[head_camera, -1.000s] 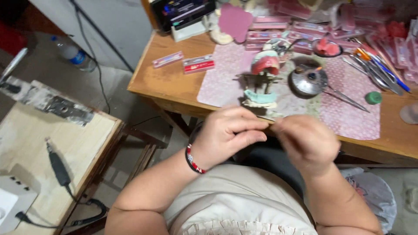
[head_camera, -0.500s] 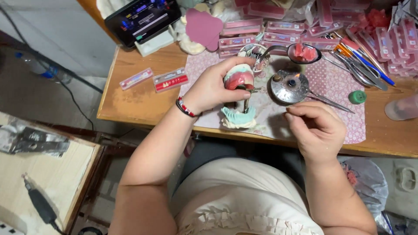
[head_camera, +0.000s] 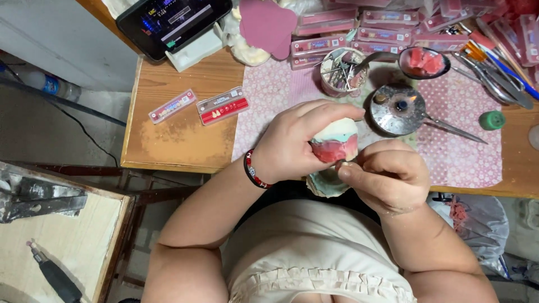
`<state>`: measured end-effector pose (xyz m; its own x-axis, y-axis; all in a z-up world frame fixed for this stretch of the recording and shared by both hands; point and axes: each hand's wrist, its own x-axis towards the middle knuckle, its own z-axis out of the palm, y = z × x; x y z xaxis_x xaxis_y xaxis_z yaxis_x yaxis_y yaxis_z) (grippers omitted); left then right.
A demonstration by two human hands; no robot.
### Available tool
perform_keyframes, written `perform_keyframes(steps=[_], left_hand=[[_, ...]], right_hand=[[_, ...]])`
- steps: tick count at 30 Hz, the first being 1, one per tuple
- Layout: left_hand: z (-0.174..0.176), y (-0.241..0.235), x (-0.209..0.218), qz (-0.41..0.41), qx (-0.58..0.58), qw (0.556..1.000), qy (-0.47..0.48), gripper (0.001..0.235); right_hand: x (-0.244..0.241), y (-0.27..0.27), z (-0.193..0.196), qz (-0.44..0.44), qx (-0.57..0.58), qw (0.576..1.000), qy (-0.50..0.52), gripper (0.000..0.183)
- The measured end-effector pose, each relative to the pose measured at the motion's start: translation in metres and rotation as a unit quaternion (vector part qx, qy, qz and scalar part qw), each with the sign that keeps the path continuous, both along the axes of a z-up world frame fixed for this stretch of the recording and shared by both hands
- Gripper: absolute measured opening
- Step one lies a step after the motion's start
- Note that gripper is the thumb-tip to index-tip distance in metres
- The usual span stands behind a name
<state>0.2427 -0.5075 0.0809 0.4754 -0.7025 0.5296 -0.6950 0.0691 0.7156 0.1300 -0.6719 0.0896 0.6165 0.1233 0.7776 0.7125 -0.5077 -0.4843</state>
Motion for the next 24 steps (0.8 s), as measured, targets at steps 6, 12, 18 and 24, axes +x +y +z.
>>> perform_keyframes(steps=[6,12,18,24], left_hand=[[0.0,-0.001,-0.006,0.018,-0.025,0.999,-0.023,0.037],[-0.001,0.0,-0.005,-0.006,-0.049,0.998,-0.036,0.036],[0.001,0.002,-0.004,-0.023,-0.035,0.998,-0.043,0.033],[0.001,0.002,-0.003,-0.023,-0.038,0.998,-0.046,0.033]], right_hand=[[-0.002,-0.005,-0.019,-0.011,-0.016,0.998,-0.056,0.018],[-0.004,-0.01,-0.024,-0.001,-0.021,0.999,-0.048,0.013],[-0.001,-0.02,-0.024,0.045,-0.054,0.997,-0.031,0.007],[0.005,-0.016,-0.015,0.07,-0.045,0.996,-0.022,0.007]])
